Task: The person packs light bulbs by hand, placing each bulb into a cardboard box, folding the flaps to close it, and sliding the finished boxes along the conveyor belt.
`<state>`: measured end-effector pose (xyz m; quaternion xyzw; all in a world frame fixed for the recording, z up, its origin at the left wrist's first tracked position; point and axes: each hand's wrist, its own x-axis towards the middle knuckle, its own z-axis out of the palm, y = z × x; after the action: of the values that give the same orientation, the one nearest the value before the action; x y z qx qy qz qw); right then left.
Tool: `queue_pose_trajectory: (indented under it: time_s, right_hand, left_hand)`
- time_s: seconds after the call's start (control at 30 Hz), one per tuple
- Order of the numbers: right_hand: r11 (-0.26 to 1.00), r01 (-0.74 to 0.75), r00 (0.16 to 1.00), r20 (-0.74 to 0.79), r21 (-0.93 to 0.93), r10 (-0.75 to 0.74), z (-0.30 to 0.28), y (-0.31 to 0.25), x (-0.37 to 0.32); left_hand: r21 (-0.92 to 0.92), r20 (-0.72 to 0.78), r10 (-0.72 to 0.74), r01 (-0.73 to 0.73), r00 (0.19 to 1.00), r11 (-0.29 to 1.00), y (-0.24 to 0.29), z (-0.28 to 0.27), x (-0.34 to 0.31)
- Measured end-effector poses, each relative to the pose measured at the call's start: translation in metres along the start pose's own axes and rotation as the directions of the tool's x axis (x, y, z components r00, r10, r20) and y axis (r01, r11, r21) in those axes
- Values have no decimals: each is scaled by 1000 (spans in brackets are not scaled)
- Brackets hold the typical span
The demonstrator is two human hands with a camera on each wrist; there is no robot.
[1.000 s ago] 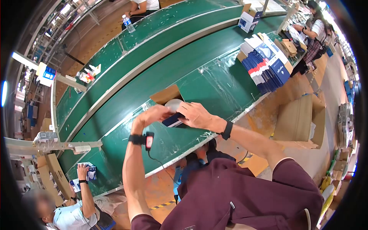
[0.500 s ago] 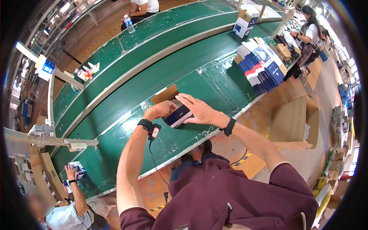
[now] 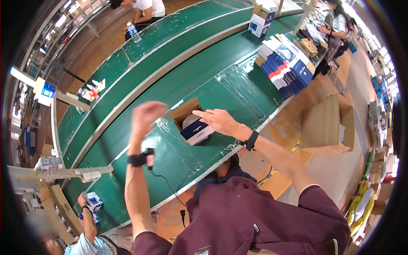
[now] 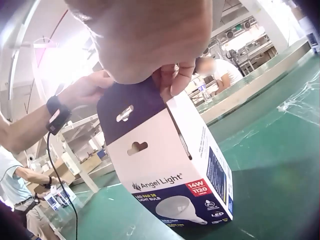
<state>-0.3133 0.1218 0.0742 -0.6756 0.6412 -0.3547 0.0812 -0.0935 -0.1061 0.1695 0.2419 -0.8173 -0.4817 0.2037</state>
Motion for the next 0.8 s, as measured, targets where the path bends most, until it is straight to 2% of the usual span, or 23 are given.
queue_pose_trajectory:
  time_s: [0.03,0.07,0.1,0.13,0.17,0.2,0.23,0.27,0.33,0.37,0.47,0.5,0.6,0.63,0.73,0.77,0.8]
  right_hand:
    - [1000,-21,999,-24,11,22,2,-1,0]
    - [999,-34,999,-41,25,35,5,-4,1]
    - [999,26,992,-122,41,-21,11,-4,5]
    - [998,65,988,-141,4,-64,13,0,12]
    - [995,98,983,-152,-28,-101,15,1,15]
    - [991,128,980,-150,-47,-133,21,-3,12]
    - [995,96,994,-52,-27,-97,21,-5,13]
    - [982,152,988,9,-115,-152,18,-6,15]
    - [926,251,967,123,-281,-224,13,-7,10]
    - [932,259,951,238,-252,-200,14,-6,4]
    - [859,392,888,378,-328,-261,6,-4,-5]
    - [829,383,903,354,-408,-243,18,1,-9]
    - [812,448,849,463,-375,-255,23,13,-15]
    - [810,468,822,511,-353,-252,21,15,-17]
    - [873,433,752,624,-225,-212,15,14,-17]
    - [860,452,815,502,-238,-289,16,15,-19]
    - [845,471,854,371,-253,-365,16,14,-23]
  left_hand:
    - [200,-256,84,-32,963,979,-1,-29,-5]
    - [386,-383,215,-55,899,921,-8,-26,-15]
    - [560,-480,368,-45,797,827,-16,-20,-24]
    - [708,-531,526,6,664,706,-24,-14,-35]
    - [606,-334,416,-145,846,782,8,26,-61]
    - [634,-104,367,-223,925,741,22,65,-80]
    - [632,-61,293,-191,954,751,23,101,-98]
    - [633,-20,226,-163,974,757,11,128,-107]
    - [718,-95,178,-57,979,694,-29,156,-109]
    - [753,-123,157,-11,980,658,-43,165,-111]
    - [765,-52,94,-21,994,644,-53,175,-115]
    - [769,-58,127,-37,990,638,-55,177,-115]
    - [787,-24,168,-85,985,611,-47,182,-125]
    - [751,-51,115,-38,992,659,-43,182,-128]
    - [752,7,117,-82,993,654,-48,173,-126]
    - [734,22,100,-84,995,674,-41,169,-122]
    - [725,-37,151,-78,988,684,-39,170,-124]
